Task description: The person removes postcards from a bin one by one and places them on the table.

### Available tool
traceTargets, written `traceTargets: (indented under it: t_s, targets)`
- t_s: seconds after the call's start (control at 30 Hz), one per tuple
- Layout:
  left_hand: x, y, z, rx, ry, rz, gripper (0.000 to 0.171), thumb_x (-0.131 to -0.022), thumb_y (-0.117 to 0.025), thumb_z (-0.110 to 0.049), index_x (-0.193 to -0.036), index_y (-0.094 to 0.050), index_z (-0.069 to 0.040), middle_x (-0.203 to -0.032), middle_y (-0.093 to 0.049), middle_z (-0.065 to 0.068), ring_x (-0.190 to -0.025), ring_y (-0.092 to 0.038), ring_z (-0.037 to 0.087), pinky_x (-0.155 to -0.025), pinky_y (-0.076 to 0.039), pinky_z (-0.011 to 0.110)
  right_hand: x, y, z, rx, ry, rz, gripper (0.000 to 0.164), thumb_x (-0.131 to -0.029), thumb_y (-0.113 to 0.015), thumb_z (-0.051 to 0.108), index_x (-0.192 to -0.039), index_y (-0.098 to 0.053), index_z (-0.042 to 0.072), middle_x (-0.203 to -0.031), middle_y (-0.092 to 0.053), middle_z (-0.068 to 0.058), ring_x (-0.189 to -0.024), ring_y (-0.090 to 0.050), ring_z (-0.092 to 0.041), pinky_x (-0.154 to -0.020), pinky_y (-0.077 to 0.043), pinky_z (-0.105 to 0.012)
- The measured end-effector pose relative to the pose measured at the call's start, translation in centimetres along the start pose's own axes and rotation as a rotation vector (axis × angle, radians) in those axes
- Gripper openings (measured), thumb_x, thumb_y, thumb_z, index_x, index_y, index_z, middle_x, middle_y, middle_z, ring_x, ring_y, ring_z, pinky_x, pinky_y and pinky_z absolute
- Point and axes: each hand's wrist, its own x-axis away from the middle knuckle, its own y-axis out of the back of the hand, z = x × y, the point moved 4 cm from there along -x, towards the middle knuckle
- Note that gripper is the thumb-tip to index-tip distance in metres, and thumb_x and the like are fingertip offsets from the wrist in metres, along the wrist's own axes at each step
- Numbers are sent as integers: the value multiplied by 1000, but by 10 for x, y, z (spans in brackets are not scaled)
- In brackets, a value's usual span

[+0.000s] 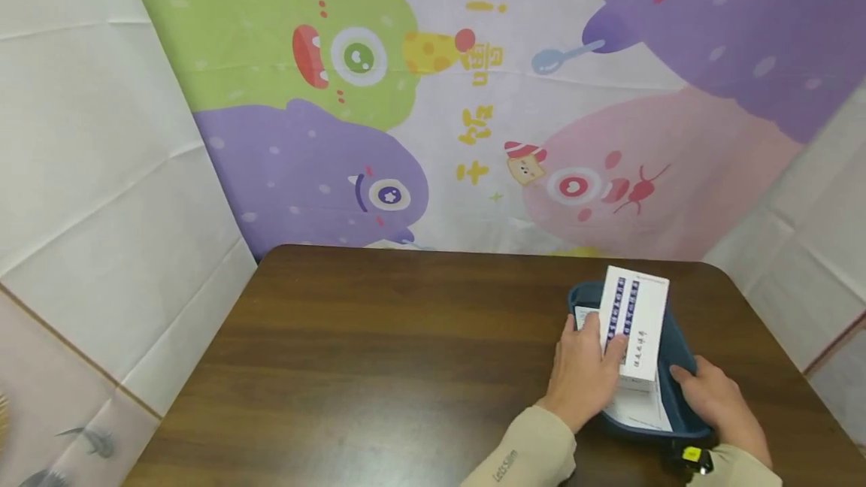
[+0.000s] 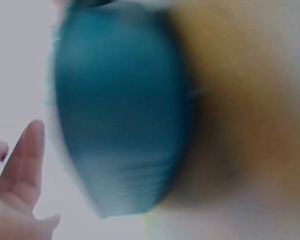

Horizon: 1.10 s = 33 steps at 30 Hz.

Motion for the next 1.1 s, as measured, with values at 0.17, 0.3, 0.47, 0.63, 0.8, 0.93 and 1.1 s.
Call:
traceTargets:
  t_s: [0.17, 0.3, 0.47, 0.63, 0.8, 0.93, 1.1]
  targets:
    - [1, 60, -8, 344, 91, 22, 29, -102, -51, -25, -130, -44, -23, -97, -69, 1, -77, -64, 3, -62, -54, 21, 0, -3, -3, -14, -41, 22, 62, -101, -39, 31, -131, -30, -23, -130, -39, -49, -116, -40, -63, -95, -36, -71]
    - [7, 99, -2, 463, 154, -16, 57, -97, -56, -13, -141, -29, -36, -106, -69, 4, -81, -68, 9, -64, -57, 27, -1, -3, -4, -31, -53, 30, 61, -101, -39, 31, -130, -31, -22, -127, -42, -47, -111, -45, -59, -93, -38, -69]
    - [11, 117, 20, 338, 181, -107, 58, -93, -58, -5, -142, -40, -31, -108, -66, 6, -84, -64, 14, -67, -55, 31, -3, 0, -3, -17, -44, 34, 63, -101, -38, 33, -130, -31, -23, -128, -42, -48, -111, -45, -59, -93, -38, -69]
    - [12, 111, 41, 45, 178, -68, 34, -92, -62, -10, -126, -62, -13, -107, -66, 7, -85, -59, 15, -72, -51, 33, -4, -4, -5, -21, -61, 44, 66, -102, -37, 35, -132, -27, -23, -130, -38, -49, -114, -42, -62, -95, -37, -70]
    - [17, 97, 62, -96, 195, 112, 37, -91, -65, -11, -128, -60, -9, -101, -66, 8, -81, -59, 15, -73, -52, 35, -4, -6, -6, -25, -58, 34, 66, -101, -38, 35, -131, -29, -23, -130, -39, -49, -113, -43, -61, -94, -38, -70]
    - [21, 85, 73, -132, 183, 203, 47, -88, -69, -10, -133, -54, -9, -99, -63, 8, -81, -59, 15, -73, -52, 35, -3, -5, -6, -35, -69, 24, 65, -101, -38, 34, -132, -28, -22, -131, -38, -48, -114, -42, -61, -95, -37, -71]
    - [25, 79, 80, -224, 188, 220, 54, -84, -74, -16, -134, -54, -10, -106, -60, 10, -79, -59, 20, -69, -52, 39, -4, -5, -6, -46, -85, 26, 65, -102, -38, 34, -133, -27, -22, -132, -36, -48, -116, -40, -62, -96, -36, -71]
